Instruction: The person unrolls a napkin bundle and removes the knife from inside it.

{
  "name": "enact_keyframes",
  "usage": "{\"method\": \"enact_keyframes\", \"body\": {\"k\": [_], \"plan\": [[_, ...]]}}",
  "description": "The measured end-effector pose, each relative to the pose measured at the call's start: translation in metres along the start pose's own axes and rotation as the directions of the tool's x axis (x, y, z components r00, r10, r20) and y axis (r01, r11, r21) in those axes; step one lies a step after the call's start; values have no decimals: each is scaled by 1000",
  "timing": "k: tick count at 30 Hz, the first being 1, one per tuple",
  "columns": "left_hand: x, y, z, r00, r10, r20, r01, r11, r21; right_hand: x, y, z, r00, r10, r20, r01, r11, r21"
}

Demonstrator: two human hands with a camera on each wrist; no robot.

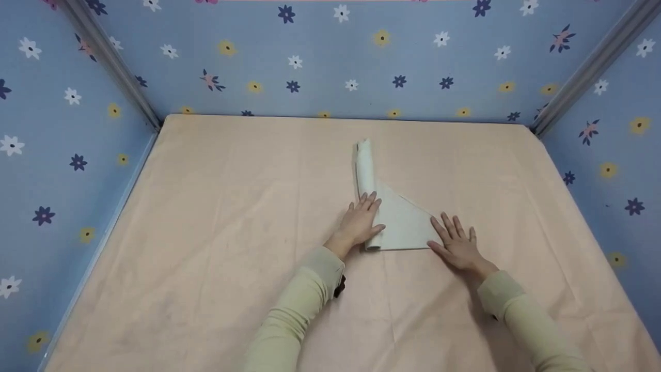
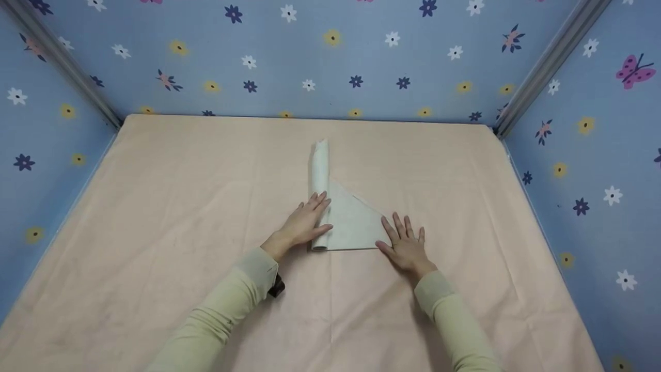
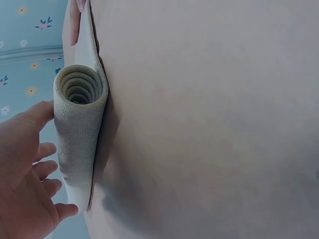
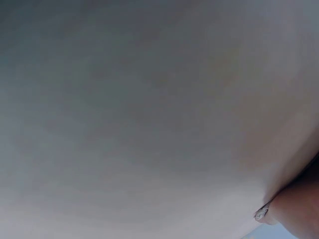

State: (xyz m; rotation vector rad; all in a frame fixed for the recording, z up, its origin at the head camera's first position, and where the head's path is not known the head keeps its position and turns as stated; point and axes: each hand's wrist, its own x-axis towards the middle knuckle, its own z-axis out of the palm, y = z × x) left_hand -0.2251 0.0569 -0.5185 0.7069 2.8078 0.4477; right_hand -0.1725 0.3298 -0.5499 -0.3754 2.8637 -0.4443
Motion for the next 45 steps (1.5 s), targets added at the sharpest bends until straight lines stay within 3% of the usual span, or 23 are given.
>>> {"method": "enact_keyframes", "body": {"k": [9,21,45], "plan": [[7,4,4,1000,24,1,-24,999,36,-1,1,0,1000,-3,-1,4,1000,5],[12,8,13,999,-32,5,32,999,35,-1,2,2,1000,-3,-9,3,1000,19],[9,-2,19,1000,-6,-13,7,999,34,0,1,0,1000,-10,-7,10,1000,-9]]}}
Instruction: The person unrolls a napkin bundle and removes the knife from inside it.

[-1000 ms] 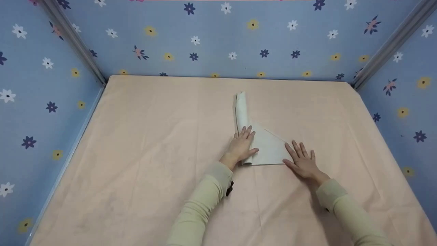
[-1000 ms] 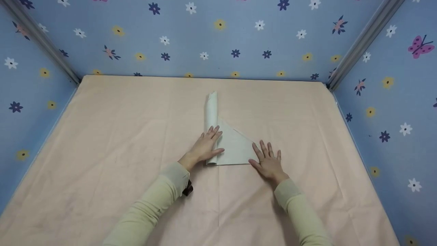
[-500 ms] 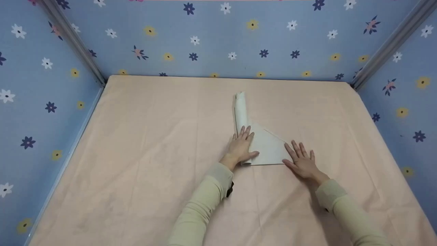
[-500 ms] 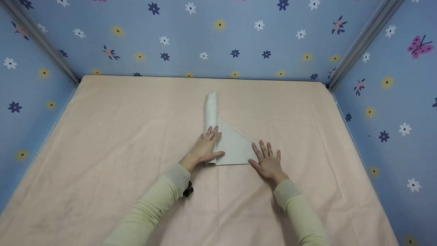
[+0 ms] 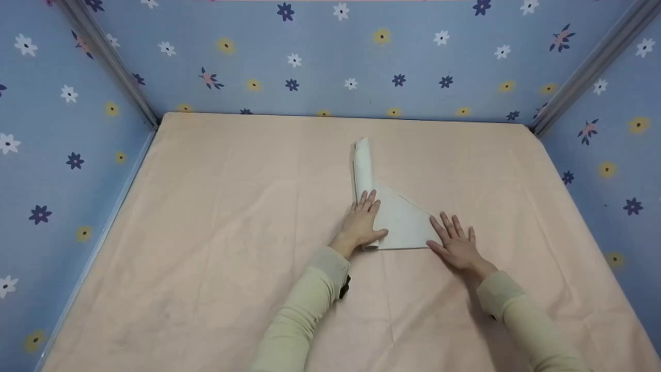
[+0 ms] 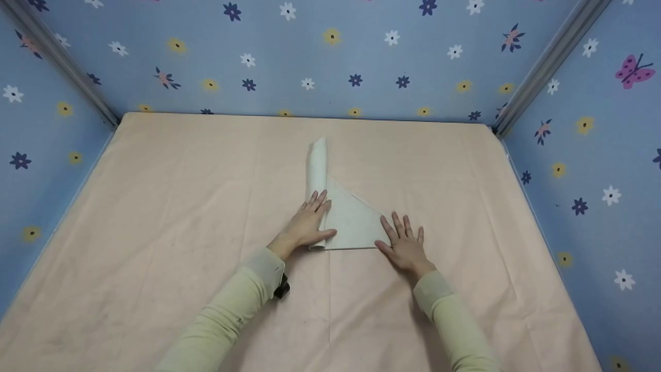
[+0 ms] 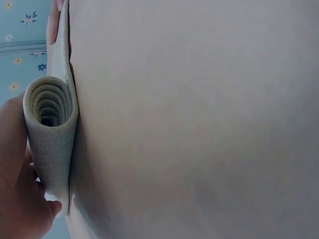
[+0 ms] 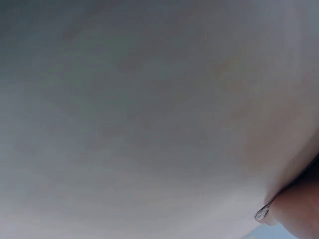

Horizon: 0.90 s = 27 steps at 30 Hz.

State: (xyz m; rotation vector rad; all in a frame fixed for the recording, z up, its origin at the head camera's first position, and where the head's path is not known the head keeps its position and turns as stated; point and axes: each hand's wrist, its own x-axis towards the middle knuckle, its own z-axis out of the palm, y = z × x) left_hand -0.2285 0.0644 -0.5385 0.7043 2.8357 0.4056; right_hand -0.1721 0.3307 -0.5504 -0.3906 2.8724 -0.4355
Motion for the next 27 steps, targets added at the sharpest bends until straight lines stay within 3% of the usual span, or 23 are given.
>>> {"method": "enact_keyframes", "body": {"k": [27], "plan": [[-9,-10,-6,1000,-9,14,10,998,-64,-2,0,0,1000,-13,-18,14,999,31]]}}
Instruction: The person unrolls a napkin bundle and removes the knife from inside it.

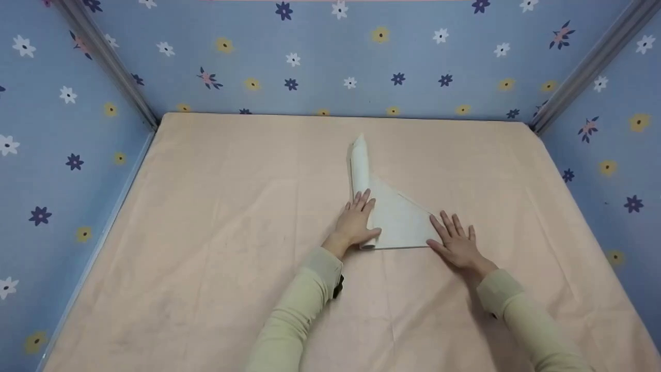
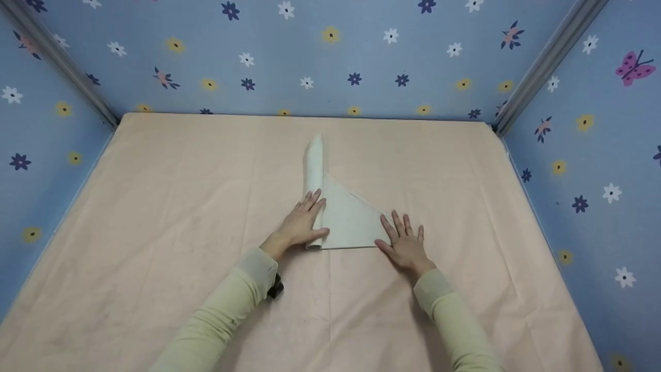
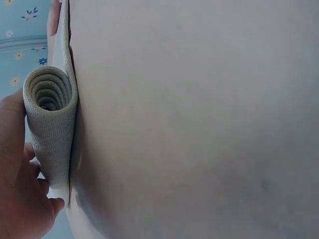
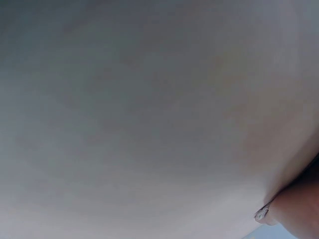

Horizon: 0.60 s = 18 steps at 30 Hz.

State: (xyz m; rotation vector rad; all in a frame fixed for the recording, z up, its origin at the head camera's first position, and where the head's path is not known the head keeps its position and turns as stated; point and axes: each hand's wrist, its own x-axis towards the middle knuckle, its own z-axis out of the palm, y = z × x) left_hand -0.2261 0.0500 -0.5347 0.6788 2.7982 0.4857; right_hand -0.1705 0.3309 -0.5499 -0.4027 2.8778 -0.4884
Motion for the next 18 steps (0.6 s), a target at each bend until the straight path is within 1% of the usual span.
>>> {"method": "enact_keyframes", "body": {"k": [8,18], "plan": [[-1,-5,1,1000,-3,-7,3,1000,3,-1,1,1,1000,-1,5,1,1000,6],[-4,-7,-3,1000,-5,-5,5,1000,7,0,0,-1,1000,2,14,-2,1000,-5]]}}
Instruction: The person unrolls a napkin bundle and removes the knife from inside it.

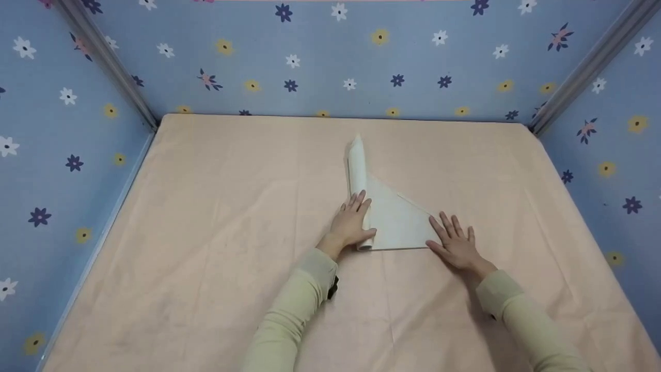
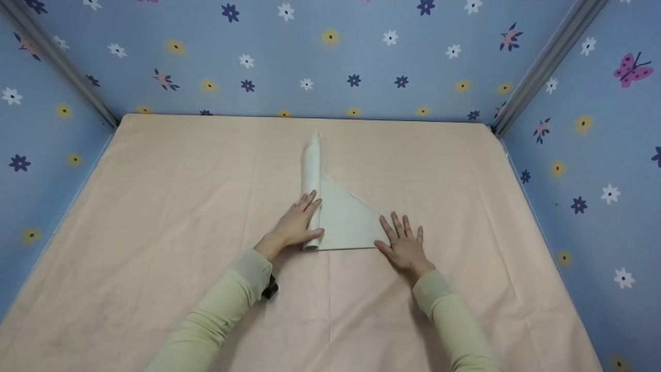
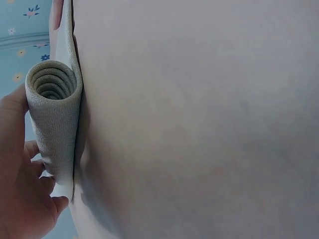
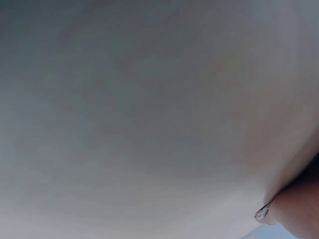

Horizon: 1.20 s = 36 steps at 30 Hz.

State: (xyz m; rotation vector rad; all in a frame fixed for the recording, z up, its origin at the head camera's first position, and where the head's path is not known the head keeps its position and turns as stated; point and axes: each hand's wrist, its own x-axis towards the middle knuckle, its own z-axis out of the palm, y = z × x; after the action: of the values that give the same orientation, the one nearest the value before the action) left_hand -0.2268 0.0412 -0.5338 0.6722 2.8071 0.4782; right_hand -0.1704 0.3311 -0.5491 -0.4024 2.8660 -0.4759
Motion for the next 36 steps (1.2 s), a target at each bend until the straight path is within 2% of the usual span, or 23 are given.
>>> {"method": "enact_keyframes", "body": {"k": [5,12,36], "plan": [[-1,-1,-2,1000,1,3,-1,1000,-1,1,0,0,1000,3,1,-3,1000,-4],[-5,-5,-4,1000,-1,-8,0,999,-53,1,1,1,1000,3,-3,-3,1000,-4],[-13,-16,-10,1000,5,-2,-5,996,-92,1,0,0,1000,9,2,-9,1000,-2]]}}
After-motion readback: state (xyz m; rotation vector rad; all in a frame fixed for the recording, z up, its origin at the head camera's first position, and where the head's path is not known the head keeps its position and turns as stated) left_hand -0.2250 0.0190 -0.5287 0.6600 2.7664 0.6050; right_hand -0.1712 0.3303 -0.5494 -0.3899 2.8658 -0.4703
